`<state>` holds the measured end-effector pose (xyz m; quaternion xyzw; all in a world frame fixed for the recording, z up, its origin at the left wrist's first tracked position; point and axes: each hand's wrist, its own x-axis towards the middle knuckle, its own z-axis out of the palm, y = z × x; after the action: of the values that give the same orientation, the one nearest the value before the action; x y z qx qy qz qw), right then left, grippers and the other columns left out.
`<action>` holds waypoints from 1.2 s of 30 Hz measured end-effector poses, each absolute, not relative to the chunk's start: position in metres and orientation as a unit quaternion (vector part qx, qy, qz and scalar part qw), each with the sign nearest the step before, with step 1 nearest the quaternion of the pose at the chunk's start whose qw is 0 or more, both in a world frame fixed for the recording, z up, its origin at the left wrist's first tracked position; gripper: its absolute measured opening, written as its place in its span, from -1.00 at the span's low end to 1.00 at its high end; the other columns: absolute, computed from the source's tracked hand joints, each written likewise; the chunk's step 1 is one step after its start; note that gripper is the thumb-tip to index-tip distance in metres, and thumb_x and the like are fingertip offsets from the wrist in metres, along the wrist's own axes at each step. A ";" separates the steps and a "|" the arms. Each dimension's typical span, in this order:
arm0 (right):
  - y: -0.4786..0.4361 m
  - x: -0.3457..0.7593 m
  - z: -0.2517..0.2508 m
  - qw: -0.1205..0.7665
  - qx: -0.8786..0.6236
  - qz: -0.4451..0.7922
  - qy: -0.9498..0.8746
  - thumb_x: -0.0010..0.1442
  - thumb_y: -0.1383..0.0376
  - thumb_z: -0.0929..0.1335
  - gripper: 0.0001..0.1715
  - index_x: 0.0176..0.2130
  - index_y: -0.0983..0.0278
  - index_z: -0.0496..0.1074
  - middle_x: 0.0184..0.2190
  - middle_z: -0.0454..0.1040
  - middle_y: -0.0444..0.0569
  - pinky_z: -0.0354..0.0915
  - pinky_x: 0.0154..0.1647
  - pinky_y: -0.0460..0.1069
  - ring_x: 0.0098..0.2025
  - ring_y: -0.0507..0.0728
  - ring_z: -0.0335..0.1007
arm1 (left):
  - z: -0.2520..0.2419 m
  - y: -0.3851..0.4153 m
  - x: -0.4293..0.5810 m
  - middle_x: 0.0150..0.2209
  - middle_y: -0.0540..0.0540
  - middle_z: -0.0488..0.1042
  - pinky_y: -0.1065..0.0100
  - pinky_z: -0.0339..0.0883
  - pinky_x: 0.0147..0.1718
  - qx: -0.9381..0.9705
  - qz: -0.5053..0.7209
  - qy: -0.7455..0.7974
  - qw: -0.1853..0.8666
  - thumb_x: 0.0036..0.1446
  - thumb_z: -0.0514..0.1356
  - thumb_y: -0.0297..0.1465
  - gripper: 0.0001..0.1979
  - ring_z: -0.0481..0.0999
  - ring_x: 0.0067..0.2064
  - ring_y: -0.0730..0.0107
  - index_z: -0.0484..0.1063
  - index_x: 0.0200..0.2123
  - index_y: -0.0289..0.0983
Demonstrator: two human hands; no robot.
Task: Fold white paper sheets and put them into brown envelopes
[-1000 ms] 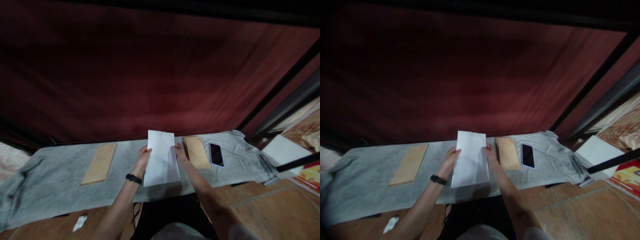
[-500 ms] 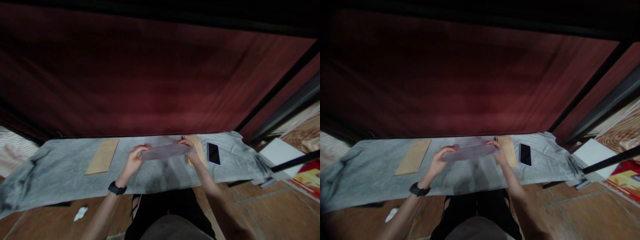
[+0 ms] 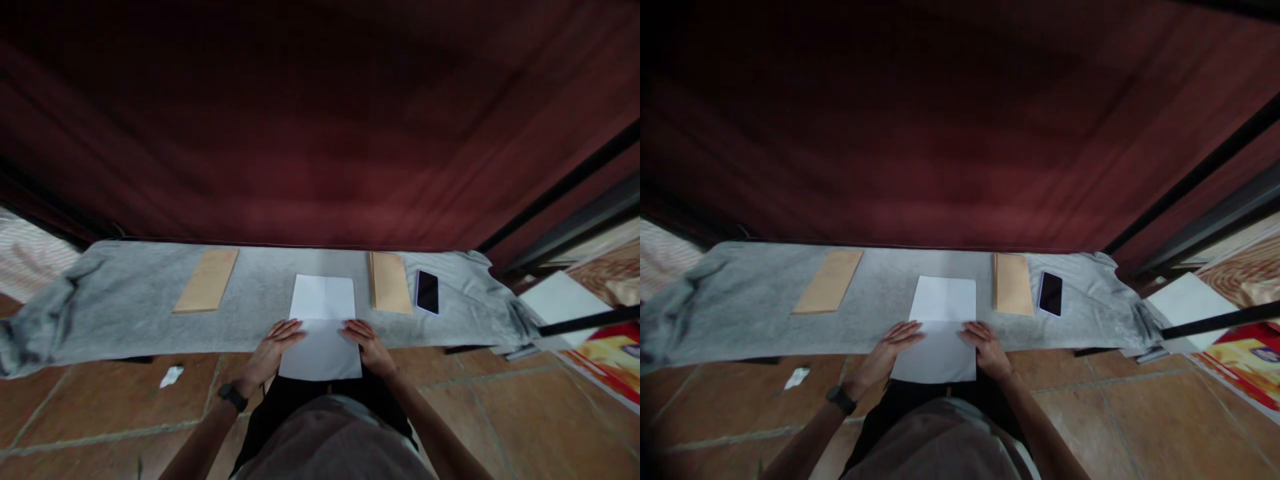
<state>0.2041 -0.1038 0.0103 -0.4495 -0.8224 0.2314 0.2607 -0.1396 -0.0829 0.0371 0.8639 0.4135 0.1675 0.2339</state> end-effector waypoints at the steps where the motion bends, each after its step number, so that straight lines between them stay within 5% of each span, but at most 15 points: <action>1: -0.107 0.206 0.010 0.259 -0.451 0.231 -0.822 0.15 0.54 0.31 -0.36 0.16 0.14 0.46 0.25 0.40 0.02 0.12 0.38 0.27 0.31 0.20 0.26 | 0.037 -0.084 -0.141 0.28 0.01 0.36 -0.04 0.07 0.35 0.865 0.168 0.408 0.239 0.13 0.04 -0.64 -0.40 0.28 0.32 0.27 0.47 0.14 -0.02; 6: -0.108 0.212 0.013 0.275 -0.461 0.252 -0.805 0.17 0.55 0.25 -0.41 0.06 0.12 0.54 0.13 0.51 -0.03 0.21 0.31 0.23 0.19 0.17 0.40 | 0.035 -0.074 -0.143 0.11 -0.07 0.54 0.07 0.25 0.24 0.812 0.229 0.438 0.311 0.10 0.13 -0.56 -0.56 0.46 0.18 0.23 0.58 0.00 -0.10; 10: -0.095 0.207 0.014 0.322 -0.522 0.294 -0.733 0.29 0.33 0.29 -0.67 -0.04 0.19 0.57 -0.05 0.62 0.02 0.36 0.14 0.16 0.02 0.21 0.52 | 0.029 -0.056 -0.131 -0.16 -0.11 0.64 0.20 0.42 -0.02 0.692 0.297 0.544 0.371 0.16 0.18 -0.27 -0.76 0.58 -0.10 0.20 0.60 -0.20 -0.20; 14: -0.077 0.201 0.015 0.352 -0.595 0.327 -0.644 0.33 0.05 0.28 -0.60 -0.16 0.25 0.57 -0.30 0.62 0.00 0.42 -0.18 0.04 -0.26 0.18 0.54 | 0.029 -0.038 -0.116 -0.38 -0.05 0.58 0.32 0.38 -0.27 0.610 0.353 0.591 0.391 0.11 0.19 -0.07 -0.65 0.53 -0.30 0.27 0.52 -0.39 -0.25; 18: -0.062 0.195 0.016 0.357 -0.635 0.310 -0.611 0.32 -0.02 0.25 -0.53 -0.30 0.25 0.52 -0.45 0.55 -0.07 0.33 -0.33 -0.04 -0.39 0.12 0.47 | 0.030 -0.022 -0.105 -0.57 0.06 0.34 0.40 0.21 -0.43 0.586 0.379 0.611 0.373 0.09 0.15 -0.04 -0.61 0.35 -0.46 0.41 0.31 -0.56 -0.22; 23: -0.048 0.188 0.016 0.320 -0.694 0.250 -0.595 0.33 0.07 0.25 -0.63 -0.25 0.22 0.52 -0.39 0.57 -0.07 0.30 -0.32 -0.08 -0.35 0.11 0.49 | 0.030 -0.010 -0.098 -0.59 0.08 0.27 0.40 0.12 -0.45 0.599 0.345 0.650 0.316 0.14 0.12 -0.11 -0.65 0.27 -0.49 0.44 0.28 -0.55 -0.21; 36: -0.037 0.169 0.028 0.096 -0.776 0.131 -0.609 0.41 0.21 0.26 -0.75 -0.09 0.20 0.50 -0.28 0.61 -0.03 0.25 -0.28 -0.12 -0.27 0.08 0.54 | 0.044 -0.002 -0.084 -0.32 -0.09 0.58 0.40 0.22 -0.39 0.602 0.162 0.747 0.232 0.27 0.14 -0.25 -0.80 0.56 -0.29 0.28 0.48 -0.20 -0.22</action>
<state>0.1690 -0.0366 0.0280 -0.7760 -0.6094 0.1313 0.0961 -0.0837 -0.0024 0.0439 0.6016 0.7469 0.1624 0.2318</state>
